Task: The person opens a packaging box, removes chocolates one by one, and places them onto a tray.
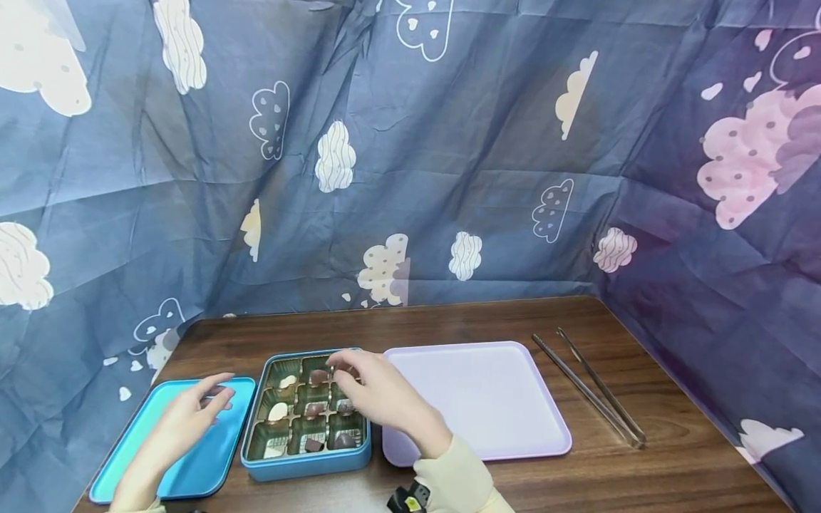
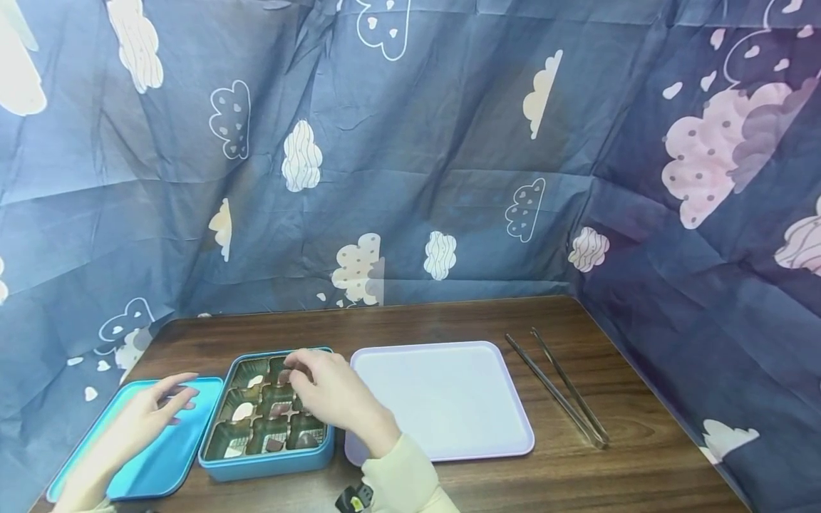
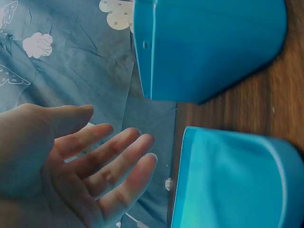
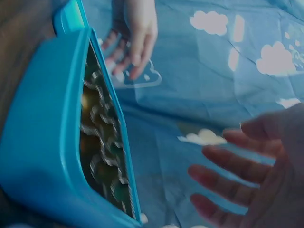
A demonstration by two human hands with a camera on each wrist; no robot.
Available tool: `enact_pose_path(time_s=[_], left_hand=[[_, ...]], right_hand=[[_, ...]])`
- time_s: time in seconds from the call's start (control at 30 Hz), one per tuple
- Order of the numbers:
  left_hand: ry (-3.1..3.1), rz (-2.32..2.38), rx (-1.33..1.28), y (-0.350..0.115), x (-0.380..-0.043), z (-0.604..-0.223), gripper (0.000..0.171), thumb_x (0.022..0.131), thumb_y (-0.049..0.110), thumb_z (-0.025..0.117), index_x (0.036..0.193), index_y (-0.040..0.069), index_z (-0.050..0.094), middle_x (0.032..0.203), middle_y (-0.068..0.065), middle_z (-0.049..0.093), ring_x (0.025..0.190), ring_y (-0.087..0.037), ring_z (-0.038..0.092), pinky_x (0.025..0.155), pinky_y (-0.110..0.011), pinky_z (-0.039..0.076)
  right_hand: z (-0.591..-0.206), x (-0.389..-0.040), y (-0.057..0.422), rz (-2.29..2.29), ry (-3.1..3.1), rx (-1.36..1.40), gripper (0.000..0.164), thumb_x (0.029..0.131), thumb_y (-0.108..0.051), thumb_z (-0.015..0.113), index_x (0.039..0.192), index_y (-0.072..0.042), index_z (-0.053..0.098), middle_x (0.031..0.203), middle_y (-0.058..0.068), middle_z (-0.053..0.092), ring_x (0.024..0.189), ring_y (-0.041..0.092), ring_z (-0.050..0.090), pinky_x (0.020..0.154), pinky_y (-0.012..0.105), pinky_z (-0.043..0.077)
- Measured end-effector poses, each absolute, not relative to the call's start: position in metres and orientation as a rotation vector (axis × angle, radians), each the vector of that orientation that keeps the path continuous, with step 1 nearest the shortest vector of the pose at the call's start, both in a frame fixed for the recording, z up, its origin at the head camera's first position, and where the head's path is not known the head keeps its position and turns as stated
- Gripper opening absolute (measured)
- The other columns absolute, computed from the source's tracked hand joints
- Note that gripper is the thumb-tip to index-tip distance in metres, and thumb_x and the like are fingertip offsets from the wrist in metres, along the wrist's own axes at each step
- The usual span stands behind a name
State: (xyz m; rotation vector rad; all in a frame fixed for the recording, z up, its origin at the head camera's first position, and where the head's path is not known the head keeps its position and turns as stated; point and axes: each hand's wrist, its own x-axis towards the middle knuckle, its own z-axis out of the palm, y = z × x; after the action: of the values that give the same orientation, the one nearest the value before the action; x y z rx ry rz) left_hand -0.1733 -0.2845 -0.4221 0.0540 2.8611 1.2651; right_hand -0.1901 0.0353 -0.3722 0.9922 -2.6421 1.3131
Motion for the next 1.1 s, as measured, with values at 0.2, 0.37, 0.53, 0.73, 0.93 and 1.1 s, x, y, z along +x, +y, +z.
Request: enact_pose_path(time_s=[0.2, 0.37, 0.53, 0.73, 0.93, 1.1], left_hand=[[2.816, 1.292, 0.068, -0.274, -0.182, -0.427, 0.048, 0.100, 0.025, 0.058, 0.138, -0.004, 0.047, 0.110, -0.021, 0.064, 0.090, -0.028, 0.067, 0.068, -0.037, 0.056], [2.786, 1.326, 0.074, -0.267, -0.190, -0.433, 0.043, 0.096, 0.022, 0.065, 0.130, -0.003, 0.053, 0.099, -0.011, 0.065, 0.081, -0.022, 0.065, 0.065, -0.036, 0.054], [2.708, 1.438, 0.023, -0.264, -0.195, -0.440, 0.042, 0.093, 0.017, 0.069, 0.125, -0.004, 0.051, 0.091, -0.009, 0.060, 0.074, -0.021, 0.062, 0.062, -0.036, 0.054], [2.590, 1.561, 0.008, -0.264, -0.199, -0.445, 0.040, 0.092, 0.013, 0.069, 0.120, -0.006, 0.048, 0.091, -0.011, 0.056, 0.077, -0.023, 0.060, 0.064, -0.038, 0.055], [2.544, 1.604, 0.026, -0.267, -0.199, -0.448, 0.040, 0.091, 0.012, 0.069, 0.119, -0.006, 0.047, 0.091, -0.012, 0.054, 0.077, -0.023, 0.060, 0.065, -0.037, 0.055], [2.515, 1.620, 0.072, -0.272, -0.199, -0.450, 0.040, 0.091, 0.011, 0.069, 0.119, -0.006, 0.046, 0.090, -0.012, 0.054, 0.075, -0.023, 0.060, 0.065, -0.037, 0.055]], right_hand=[[-0.367, -0.191, 0.069, 1.205, -2.632, 1.026, 0.030, 0.101, -0.020, 0.049, 0.128, -0.014, 0.062, 0.120, -0.004, 0.064, 0.103, 0.008, 0.059, 0.089, 0.032, 0.049], [-0.366, -0.199, 0.104, 1.246, -2.595, 0.860, 0.028, 0.101, -0.019, 0.053, 0.128, -0.014, 0.062, 0.125, -0.003, 0.063, 0.111, 0.012, 0.058, 0.088, 0.037, 0.050], [-0.370, -0.207, 0.142, 1.237, -2.556, 0.695, 0.026, 0.100, -0.016, 0.056, 0.125, -0.016, 0.064, 0.118, -0.005, 0.066, 0.103, 0.011, 0.061, 0.084, 0.037, 0.051], [-0.378, -0.213, 0.186, 1.226, -2.511, 0.542, 0.025, 0.099, -0.013, 0.057, 0.123, -0.013, 0.065, 0.113, 0.000, 0.068, 0.100, 0.014, 0.063, 0.081, 0.037, 0.053], [-0.387, -0.215, 0.226, 1.174, -2.502, 0.430, 0.025, 0.101, -0.014, 0.055, 0.124, -0.008, 0.064, 0.111, 0.009, 0.069, 0.101, 0.020, 0.064, 0.083, 0.039, 0.053], [-0.400, -0.214, 0.262, 1.062, -2.510, 0.264, 0.026, 0.101, -0.014, 0.054, 0.124, -0.006, 0.063, 0.109, 0.011, 0.070, 0.098, 0.024, 0.066, 0.078, 0.033, 0.052]])
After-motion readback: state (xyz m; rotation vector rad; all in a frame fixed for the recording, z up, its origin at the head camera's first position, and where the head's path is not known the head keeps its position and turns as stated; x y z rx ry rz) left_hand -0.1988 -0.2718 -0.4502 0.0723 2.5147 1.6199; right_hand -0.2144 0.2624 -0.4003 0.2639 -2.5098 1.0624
